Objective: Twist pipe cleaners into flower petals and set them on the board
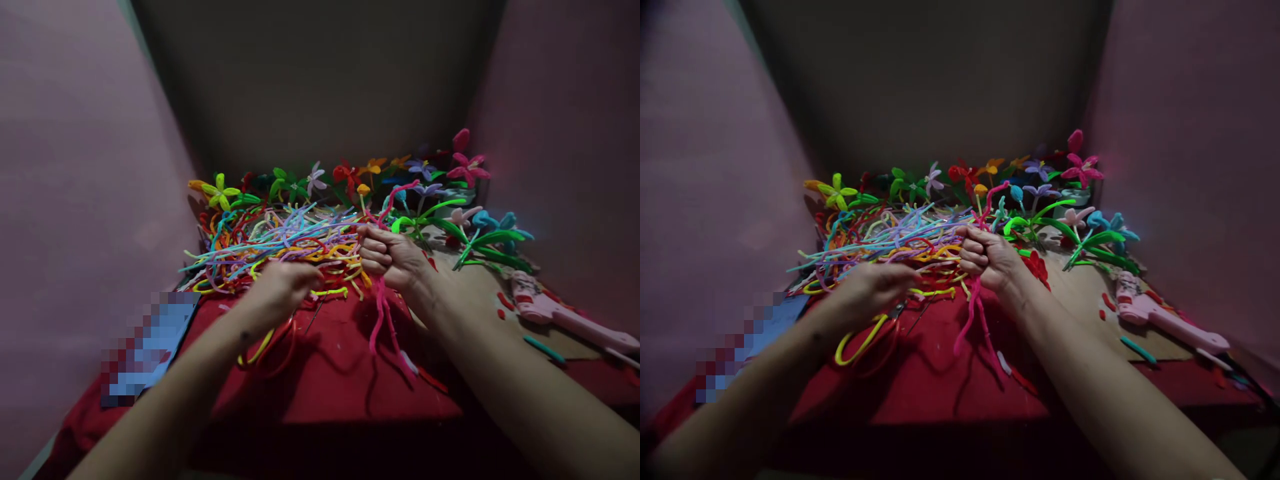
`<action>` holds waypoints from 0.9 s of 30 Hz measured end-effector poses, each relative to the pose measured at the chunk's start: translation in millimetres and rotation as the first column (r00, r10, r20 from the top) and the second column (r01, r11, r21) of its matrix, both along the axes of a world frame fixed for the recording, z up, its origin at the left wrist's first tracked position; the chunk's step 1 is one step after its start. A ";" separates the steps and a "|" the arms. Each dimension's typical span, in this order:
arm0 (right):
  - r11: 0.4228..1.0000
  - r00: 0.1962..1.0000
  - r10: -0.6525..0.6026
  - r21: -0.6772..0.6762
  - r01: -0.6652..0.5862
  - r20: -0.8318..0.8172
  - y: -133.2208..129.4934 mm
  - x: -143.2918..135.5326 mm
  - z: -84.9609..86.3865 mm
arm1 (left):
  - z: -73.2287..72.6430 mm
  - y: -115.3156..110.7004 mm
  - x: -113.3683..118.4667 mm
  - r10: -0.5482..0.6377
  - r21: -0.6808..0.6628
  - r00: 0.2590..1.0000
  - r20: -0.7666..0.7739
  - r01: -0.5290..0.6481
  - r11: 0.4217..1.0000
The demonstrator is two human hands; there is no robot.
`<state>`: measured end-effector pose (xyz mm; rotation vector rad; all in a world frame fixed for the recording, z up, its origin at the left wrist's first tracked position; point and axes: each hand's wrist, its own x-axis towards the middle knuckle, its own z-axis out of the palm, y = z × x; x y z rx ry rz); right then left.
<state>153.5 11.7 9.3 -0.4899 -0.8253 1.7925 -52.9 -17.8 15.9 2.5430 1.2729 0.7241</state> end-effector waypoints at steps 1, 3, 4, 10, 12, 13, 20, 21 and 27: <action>1.000 1.000 -0.015 0.004 0.015 -0.012 1.0 0.1 -2.8 | 13.6 15.9 -10.1 0.051 0.029 0.998 0.040 -0.052 0.998; 1.000 0.999 -0.031 0.005 0.031 -0.028 2.6 0.0 -7.9 | 37.3 52.1 -29.9 0.228 0.166 0.971 0.066 -0.236 0.957; 0.999 0.999 -0.036 0.002 0.036 -0.038 3.2 -0.1 -10.0 | 45.7 70.1 -38.2 0.300 0.250 0.951 0.073 -0.309 0.918; 0.998 0.989 -0.043 -0.040 0.038 -0.144 4.0 0.7 -13.9 | 39.6 101.4 -31.3 0.302 0.448 0.947 -0.110 -0.224 0.866; 0.997 0.982 -0.054 -0.057 0.044 -0.183 3.9 1.9 -13.6 | 19.7 83.8 -10.7 0.012 0.344 0.974 -0.228 0.069 0.936; 0.997 0.978 -0.053 -0.058 0.042 -0.203 3.9 2.4 -13.8 | 8.4 75.9 -1.1 -0.108 0.298 0.945 -0.310 0.205 0.932; 0.998 0.968 -0.036 -0.059 0.023 -0.248 5.2 2.6 -18.9 | -24.5 110.6 4.1 0.193 0.320 0.914 -0.357 -0.075 0.945; 0.998 0.968 -0.048 -0.062 0.033 -0.247 5.1 2.6 -19.2 | -20.1 120.8 0.0 0.194 0.279 0.932 -0.305 -0.107 0.954; 0.995 0.962 -0.093 -0.064 0.079 -0.256 5.4 3.0 -20.0 | -0.2 155.1 -5.5 0.275 0.172 0.941 -0.198 -0.243 0.955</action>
